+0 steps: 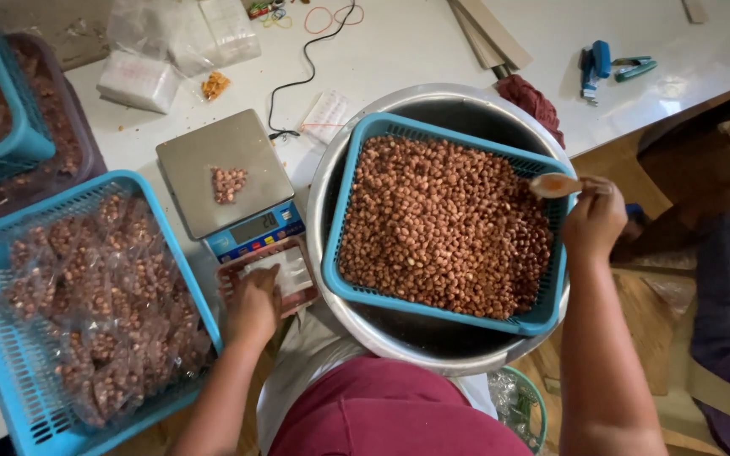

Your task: Weighing and bagging roasted nuts using a scale and a small spoon

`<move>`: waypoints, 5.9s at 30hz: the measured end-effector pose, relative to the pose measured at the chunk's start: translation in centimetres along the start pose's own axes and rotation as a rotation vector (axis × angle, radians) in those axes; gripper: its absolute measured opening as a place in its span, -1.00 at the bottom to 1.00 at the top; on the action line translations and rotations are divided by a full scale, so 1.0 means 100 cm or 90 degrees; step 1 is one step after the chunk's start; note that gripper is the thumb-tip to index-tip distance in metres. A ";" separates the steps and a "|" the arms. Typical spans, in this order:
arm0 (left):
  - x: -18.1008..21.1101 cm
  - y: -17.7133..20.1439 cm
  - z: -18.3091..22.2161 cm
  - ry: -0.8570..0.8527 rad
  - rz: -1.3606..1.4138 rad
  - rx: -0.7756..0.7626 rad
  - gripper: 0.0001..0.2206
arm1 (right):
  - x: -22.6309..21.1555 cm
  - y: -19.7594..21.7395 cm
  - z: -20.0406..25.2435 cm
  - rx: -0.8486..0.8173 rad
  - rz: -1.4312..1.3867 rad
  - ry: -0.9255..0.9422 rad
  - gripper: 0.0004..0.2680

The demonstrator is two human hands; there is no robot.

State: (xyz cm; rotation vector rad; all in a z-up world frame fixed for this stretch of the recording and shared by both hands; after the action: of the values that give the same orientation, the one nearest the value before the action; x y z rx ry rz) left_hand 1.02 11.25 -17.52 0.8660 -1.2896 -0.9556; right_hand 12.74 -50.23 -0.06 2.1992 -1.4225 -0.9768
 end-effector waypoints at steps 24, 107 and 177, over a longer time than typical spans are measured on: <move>0.179 0.088 -0.028 0.019 0.968 -0.094 -0.69 | -0.118 -0.018 0.004 -0.248 -0.371 -0.532 -0.85; 0.002 0.009 -0.004 0.082 0.051 -0.190 -0.53 | -0.111 -0.019 0.077 -0.045 -0.251 -0.436 -0.91; 0.255 0.089 -0.023 -0.258 0.791 -0.301 -0.34 | -0.251 0.043 -0.010 -0.079 -0.283 -0.170 -0.88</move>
State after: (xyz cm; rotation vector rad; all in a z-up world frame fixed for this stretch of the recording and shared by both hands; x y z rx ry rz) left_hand 4.89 -9.07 0.01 -0.5441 -1.4978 -0.3574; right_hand 4.03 -29.68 12.33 2.4087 -0.9471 -1.5114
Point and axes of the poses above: each hand's wrist, its own z-axis away from the middle knuckle, its own y-axis out of the back of the hand, x = y × z, the point moved 6 cm from there along -z, towards the middle knuckle, and after that the axes turned 4 degrees about z, right-handed, at the moved point
